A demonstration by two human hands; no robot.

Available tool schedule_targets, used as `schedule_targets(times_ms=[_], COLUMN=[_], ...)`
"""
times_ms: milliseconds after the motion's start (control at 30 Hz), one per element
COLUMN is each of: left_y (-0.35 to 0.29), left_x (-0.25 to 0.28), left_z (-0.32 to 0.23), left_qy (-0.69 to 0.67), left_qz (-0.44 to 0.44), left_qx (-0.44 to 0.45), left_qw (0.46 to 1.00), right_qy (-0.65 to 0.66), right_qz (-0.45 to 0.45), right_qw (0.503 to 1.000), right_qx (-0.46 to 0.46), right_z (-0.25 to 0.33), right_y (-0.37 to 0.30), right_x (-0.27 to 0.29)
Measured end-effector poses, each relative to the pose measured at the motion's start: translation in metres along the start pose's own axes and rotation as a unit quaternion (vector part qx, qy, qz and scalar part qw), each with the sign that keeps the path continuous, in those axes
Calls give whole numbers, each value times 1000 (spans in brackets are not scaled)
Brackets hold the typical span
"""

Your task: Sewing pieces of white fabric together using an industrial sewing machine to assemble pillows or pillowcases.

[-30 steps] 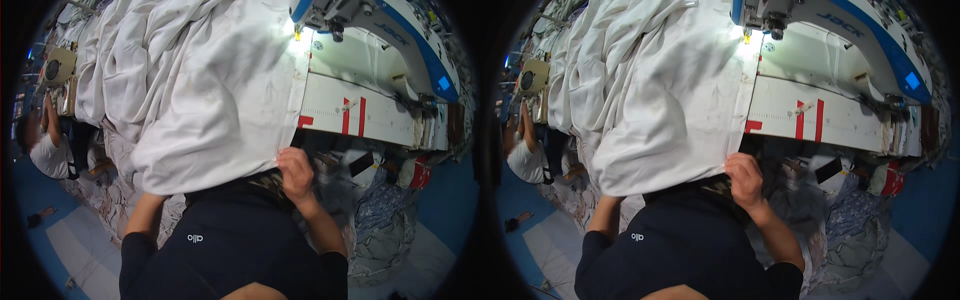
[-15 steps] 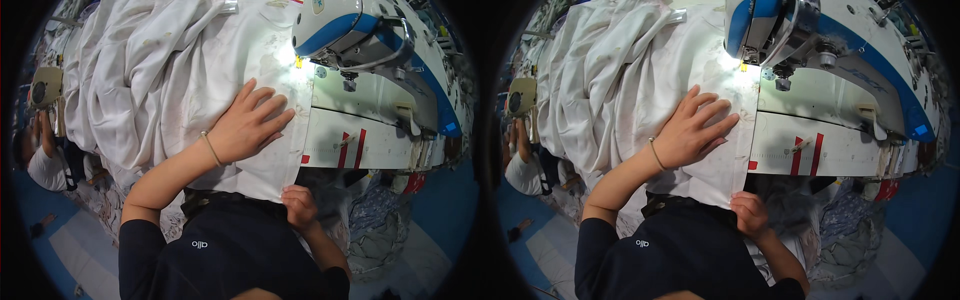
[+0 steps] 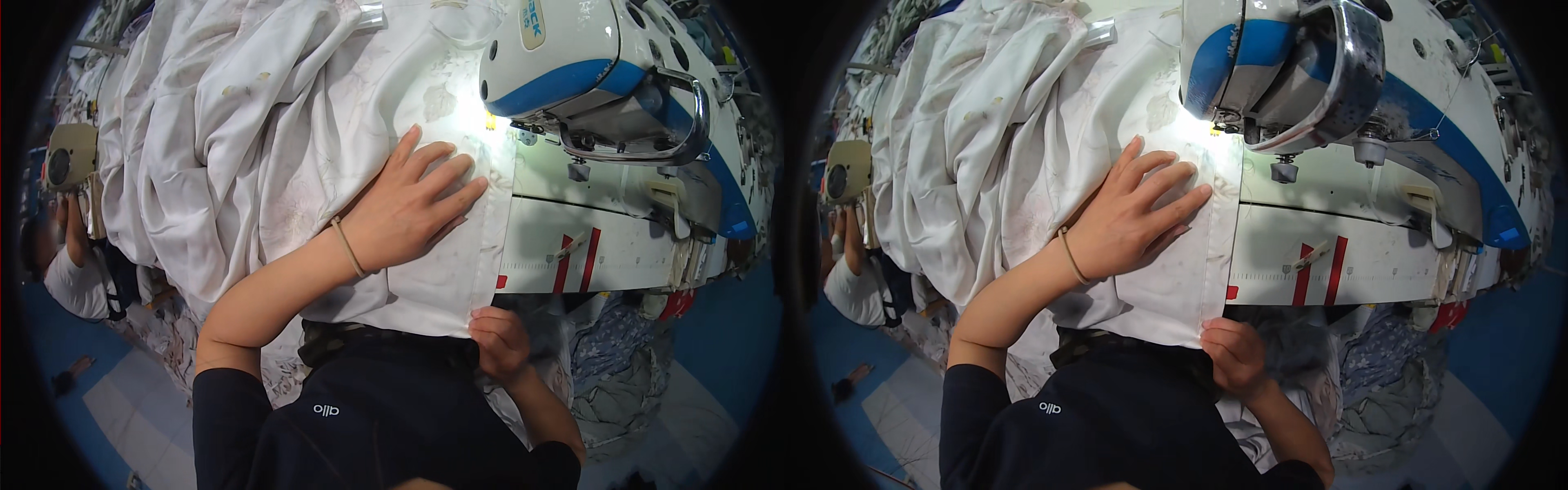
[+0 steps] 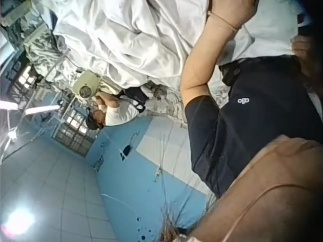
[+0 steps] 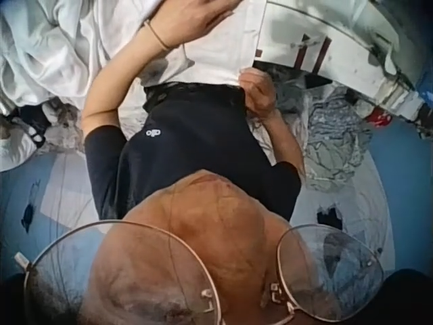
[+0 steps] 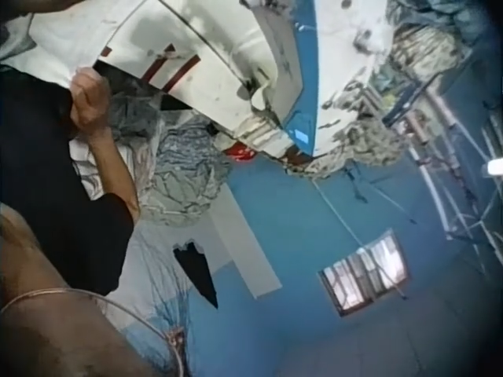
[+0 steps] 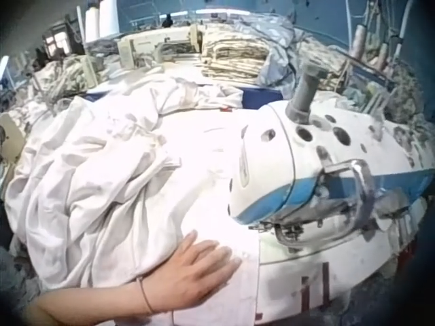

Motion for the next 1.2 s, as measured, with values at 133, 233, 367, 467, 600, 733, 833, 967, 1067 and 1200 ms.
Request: schedule_targets(times_ms=[133,233,367,467,600,733,833,967,1067,1200], left_y=[0,-3,-4,-3,1,7,7,11,14,14], left_x=[0,4,4,3,2,1,4,1,2,6], left_z=[7,5,6,10,16,26,30,36,41,44], left_qy=[6,-44,-43,-36,-21,-8,-2,-7,-13,9], left_qz=[-14,-8,3,2,2,-2,-8,-12,-11,-29], left_qx=[-4,-36,-39,-40,-38,-44,-45,-47,-48,-73], left_qw=[1000,998,998,999,999,999,999,999,999,997], right_qy=[-1,1,-9,-15,-33,-58,-67,-84,-85,-72], right_qz=[-11,-8,-14,-14,-24,-26,-27,-32,-40,-55], right_qw=[1000,1000,1000,1000,999,997,996,995,995,995], right_qx=[4,9,8,11,26,45,53,49,41,38], right_z=[-2,-3,0,0,-2,-5,-2,-6,-6,-4], right_y=[4,4,6,10,19,28,33,38,45,50], right_x=[-1,0,-1,0,4,11,14,15,14,14])
Point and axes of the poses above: each hand's wrist, its own y-axis towards the middle knuckle, its own x-axis out of the back of the hand, z = x × y, the point moved 2 cm from there along y, towards the middle knuckle, and after that the axes turned 15 degrees about -x, right-handed, at the moved point
